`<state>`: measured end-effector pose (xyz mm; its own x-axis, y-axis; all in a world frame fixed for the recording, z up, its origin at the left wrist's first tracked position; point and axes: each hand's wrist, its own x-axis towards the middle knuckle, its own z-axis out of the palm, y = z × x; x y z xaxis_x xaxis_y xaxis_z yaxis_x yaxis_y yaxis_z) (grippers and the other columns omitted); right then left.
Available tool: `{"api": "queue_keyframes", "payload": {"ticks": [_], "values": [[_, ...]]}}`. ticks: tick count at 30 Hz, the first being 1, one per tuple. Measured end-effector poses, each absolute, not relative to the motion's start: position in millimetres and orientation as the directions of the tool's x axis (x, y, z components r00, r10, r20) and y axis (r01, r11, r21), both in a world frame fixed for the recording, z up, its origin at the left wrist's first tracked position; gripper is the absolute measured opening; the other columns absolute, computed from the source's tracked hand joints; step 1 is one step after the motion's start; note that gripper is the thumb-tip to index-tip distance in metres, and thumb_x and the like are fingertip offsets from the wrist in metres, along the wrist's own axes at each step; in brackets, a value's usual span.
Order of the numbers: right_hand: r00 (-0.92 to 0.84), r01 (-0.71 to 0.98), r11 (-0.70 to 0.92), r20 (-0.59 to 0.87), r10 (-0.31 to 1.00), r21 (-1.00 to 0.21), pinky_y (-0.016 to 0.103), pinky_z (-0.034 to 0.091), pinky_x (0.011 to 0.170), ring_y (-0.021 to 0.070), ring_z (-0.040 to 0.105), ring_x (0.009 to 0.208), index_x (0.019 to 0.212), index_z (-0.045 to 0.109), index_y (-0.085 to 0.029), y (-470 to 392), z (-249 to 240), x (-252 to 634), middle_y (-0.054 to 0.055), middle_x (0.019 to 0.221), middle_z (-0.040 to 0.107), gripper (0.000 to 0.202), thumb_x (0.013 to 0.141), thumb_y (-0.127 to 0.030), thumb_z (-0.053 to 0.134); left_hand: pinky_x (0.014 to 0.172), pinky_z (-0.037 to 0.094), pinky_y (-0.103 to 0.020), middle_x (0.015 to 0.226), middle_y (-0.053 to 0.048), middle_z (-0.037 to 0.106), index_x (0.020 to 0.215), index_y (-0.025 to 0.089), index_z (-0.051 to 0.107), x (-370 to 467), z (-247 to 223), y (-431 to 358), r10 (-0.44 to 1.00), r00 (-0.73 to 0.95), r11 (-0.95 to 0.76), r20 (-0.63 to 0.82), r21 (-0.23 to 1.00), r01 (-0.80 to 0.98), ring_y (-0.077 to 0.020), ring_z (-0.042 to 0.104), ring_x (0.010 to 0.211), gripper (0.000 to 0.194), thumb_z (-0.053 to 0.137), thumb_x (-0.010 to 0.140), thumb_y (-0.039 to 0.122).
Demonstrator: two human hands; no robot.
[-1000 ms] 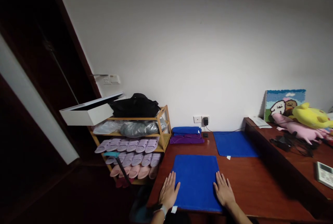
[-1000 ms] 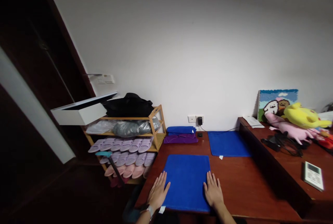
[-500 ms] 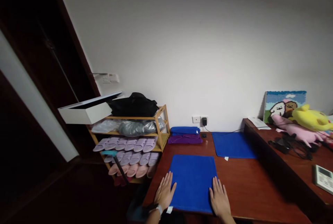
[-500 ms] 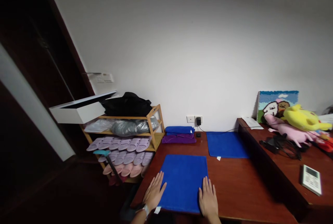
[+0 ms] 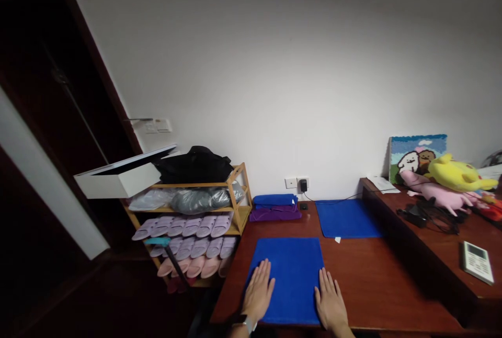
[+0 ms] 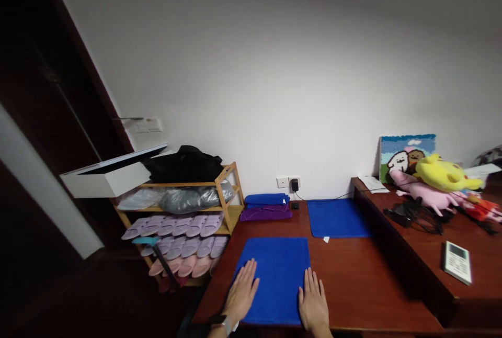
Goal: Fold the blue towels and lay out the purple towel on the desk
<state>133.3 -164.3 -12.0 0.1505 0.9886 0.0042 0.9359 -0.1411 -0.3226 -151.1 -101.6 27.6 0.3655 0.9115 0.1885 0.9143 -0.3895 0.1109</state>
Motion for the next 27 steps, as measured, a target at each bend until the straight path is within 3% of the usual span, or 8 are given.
{"api": "queue_keyframes", "payload": {"ticks": [4,6,8,10,15,20,27], "values": [[0.114,0.946,-0.110,-0.003,0.993,-0.306,0.048,0.013,0.128,0.0254,0.016,0.156,0.159,0.030,-0.015,-167.6,-12.9,135.6,0.005,0.167,0.020,0.068,0.098,-0.044,0.021,0.130,0.021,-0.044,0.169,0.008,0.012,0.162,0.035,0.005,-55.6,37.3,-130.7,0.703,0.691,-0.710,0.167,0.211,0.672,-0.0200,0.017,0.156,0.063,0.023,0.105,0.052],[0.076,0.953,-0.075,-0.008,0.997,-0.294,0.049,0.011,0.128,0.0258,0.015,0.156,0.158,0.032,-0.017,-169.0,-15.4,137.3,0.004,0.167,0.020,0.067,0.096,-0.040,0.028,0.132,0.017,-0.040,0.168,0.012,0.004,0.162,0.037,-0.001,-12.9,31.0,-144.7,0.675,0.721,-0.729,0.158,0.296,0.618,-0.0184,0.014,0.157,0.065,0.022,0.103,0.054],[0.061,0.957,-0.061,-0.008,0.998,-0.283,0.048,0.010,0.128,0.0254,0.014,0.156,0.158,0.032,-0.019,-169.4,-18.4,138.4,0.004,0.168,0.020,0.068,0.093,-0.037,0.033,0.131,0.019,-0.033,0.166,0.014,0.003,0.161,0.038,-0.003,10.4,20.3,-152.9,0.724,0.679,-0.667,0.117,0.369,0.647,-0.0156,0.015,0.156,0.066,0.019,0.102,0.054],[0.069,0.956,-0.067,-0.001,0.998,-0.285,0.049,0.010,0.128,0.0249,0.013,0.156,0.158,0.032,-0.020,-168.7,-20.4,138.6,0.003,0.168,0.020,0.067,0.093,-0.036,0.031,0.131,0.020,-0.034,0.167,0.013,0.005,0.162,0.037,-0.001,8.5,10.3,-153.6,0.766,0.637,-0.615,0.086,0.386,0.688,-0.0156,0.015,0.156,0.065,0.016,0.102,0.054],[0.120,0.947,-0.111,0.009,0.993,-0.301,0.048,0.014,0.128,0.0252,0.016,0.156,0.159,0.029,-0.014,-166.8,-16.6,136.4,0.005,0.167,0.021,0.069,0.099,-0.047,0.018,0.129,0.023,-0.050,0.169,0.001,0.015,0.163,0.027,0.009,-82.9,1.1,-136.5,0.848,0.525,-0.523,0.065,0.262,0.811,-0.0242,0.017,0.156,0.066,0.018,0.104,0.055],[0.146,0.954,-0.145,-0.014,0.989,-0.264,0.046,0.012,0.128,0.0234,0.015,0.156,0.160,0.021,-0.011,-169.0,-11.3,135.2,0.004,0.168,0.018,0.072,0.099,-0.049,0.013,0.128,0.025,-0.049,0.169,-0.003,0.018,0.163,0.023,0.012,-184.4,-1.5,-131.4,0.960,0.270,-0.278,0.070,0.159,0.947,-0.0236,0.018,0.155,0.068,0.020,0.104,0.058],[0.147,0.956,-0.153,-0.041,0.988,-0.249,0.044,0.013,0.128,0.0219,0.016,0.156,0.160,0.020,-0.011,-169.7,-0.5,133.7,0.004,0.168,0.018,0.071,0.100,-0.047,0.013,0.128,0.023,-0.046,0.169,-0.005,0.021,0.163,0.022,0.020,-206.9,-3.4,-139.0,0.965,0.241,-0.256,0.104,0.171,0.951,-0.0212,0.018,0.156,0.066,0.021,0.105,0.053]]}}
